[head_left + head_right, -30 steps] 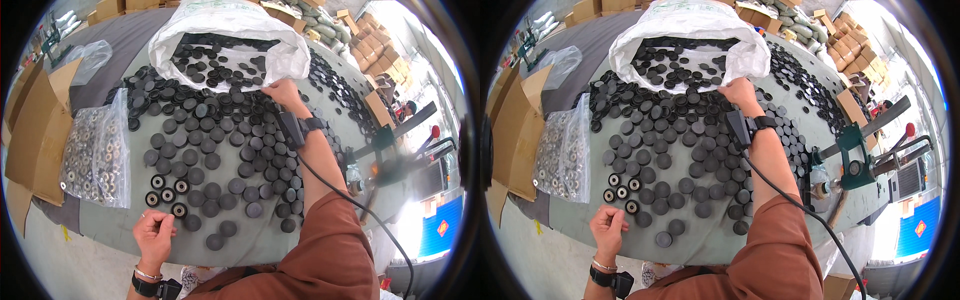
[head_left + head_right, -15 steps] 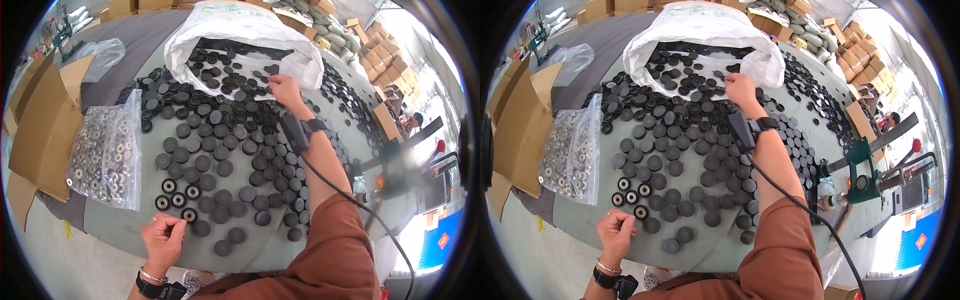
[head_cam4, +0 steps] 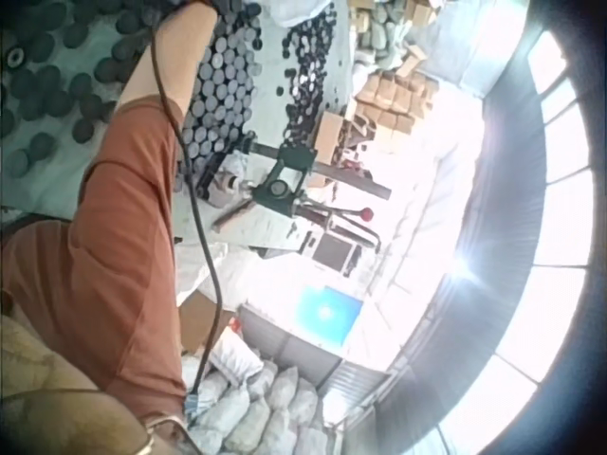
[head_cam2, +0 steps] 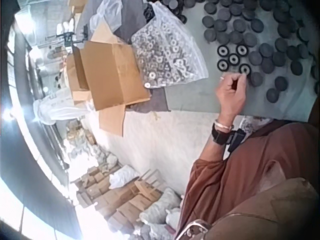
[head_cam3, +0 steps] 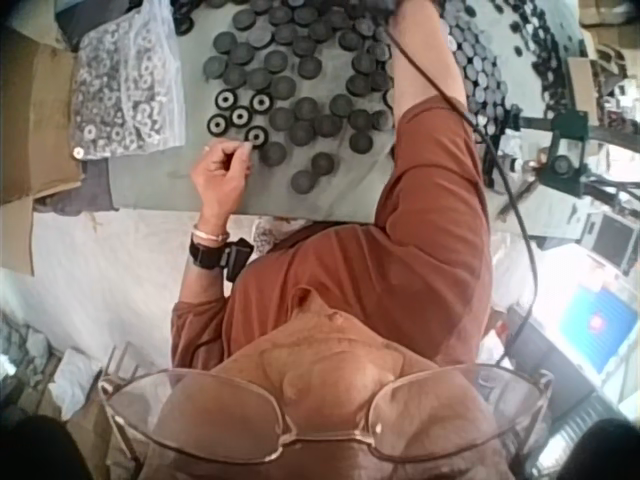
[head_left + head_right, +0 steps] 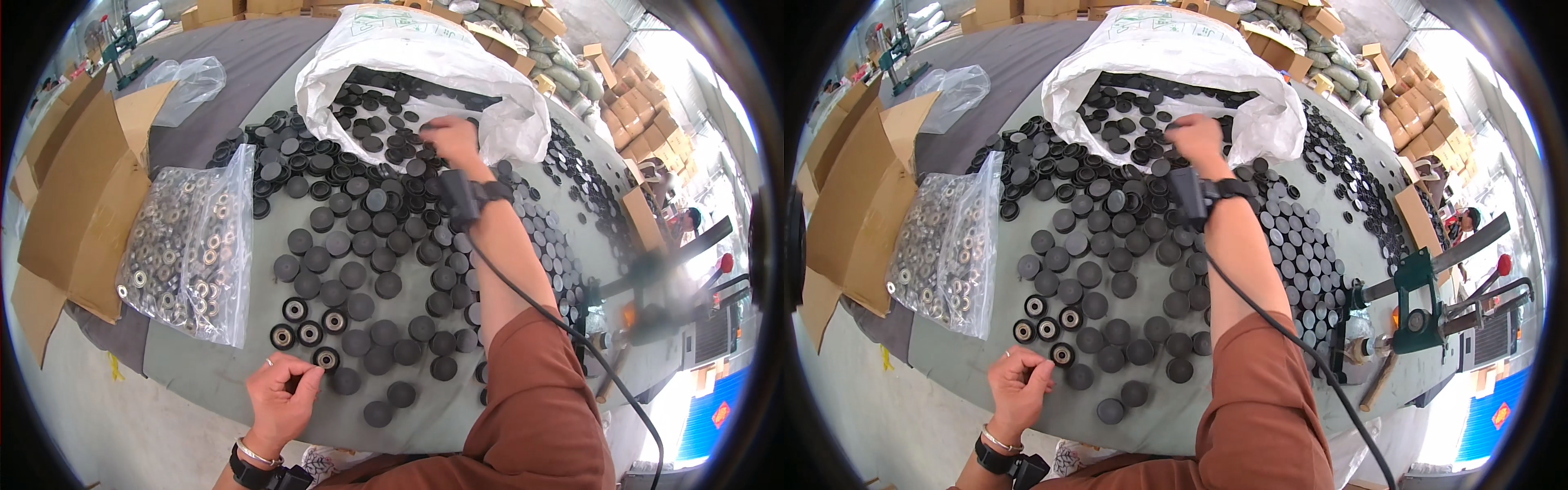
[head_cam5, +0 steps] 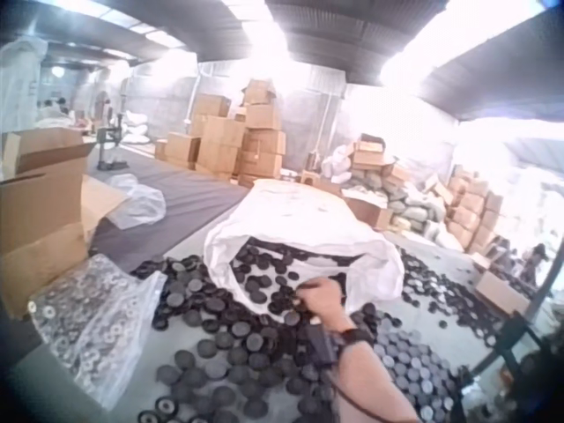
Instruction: Assembling rubber disk components by inserting small metal rings into the center of rubber disks and using a manual press.
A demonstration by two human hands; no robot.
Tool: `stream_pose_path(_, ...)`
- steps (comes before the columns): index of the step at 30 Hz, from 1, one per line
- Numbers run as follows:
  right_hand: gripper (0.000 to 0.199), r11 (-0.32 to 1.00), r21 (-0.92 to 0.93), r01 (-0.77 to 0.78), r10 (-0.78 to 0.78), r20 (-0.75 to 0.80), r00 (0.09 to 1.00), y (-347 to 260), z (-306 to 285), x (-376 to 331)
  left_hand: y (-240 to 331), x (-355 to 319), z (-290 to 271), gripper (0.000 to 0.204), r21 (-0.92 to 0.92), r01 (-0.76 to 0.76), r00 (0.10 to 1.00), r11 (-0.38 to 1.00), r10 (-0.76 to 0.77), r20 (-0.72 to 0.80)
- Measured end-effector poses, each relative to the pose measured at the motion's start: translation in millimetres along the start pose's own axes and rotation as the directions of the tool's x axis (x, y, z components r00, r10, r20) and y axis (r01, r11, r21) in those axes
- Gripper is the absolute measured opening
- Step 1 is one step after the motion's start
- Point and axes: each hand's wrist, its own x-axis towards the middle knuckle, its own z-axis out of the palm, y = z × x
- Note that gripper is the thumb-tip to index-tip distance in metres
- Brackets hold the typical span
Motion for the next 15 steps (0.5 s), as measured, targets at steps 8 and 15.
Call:
stream_pose_path(8,0.018,0.158,0.973,-0.166,0.422,0.085,0.903,23,-70,-19,0,0,0,0.008,0.011,-0.03,1.0,1.0,0.03,0.006)
stream_pose_path(15,0.032,0.997,-0.076,0.028,-0.03,-0.038,0.999,11,-14,-8,1,-1,1,0.008,-0.008,0.0,1.0,1.0,0.0,-0.014)
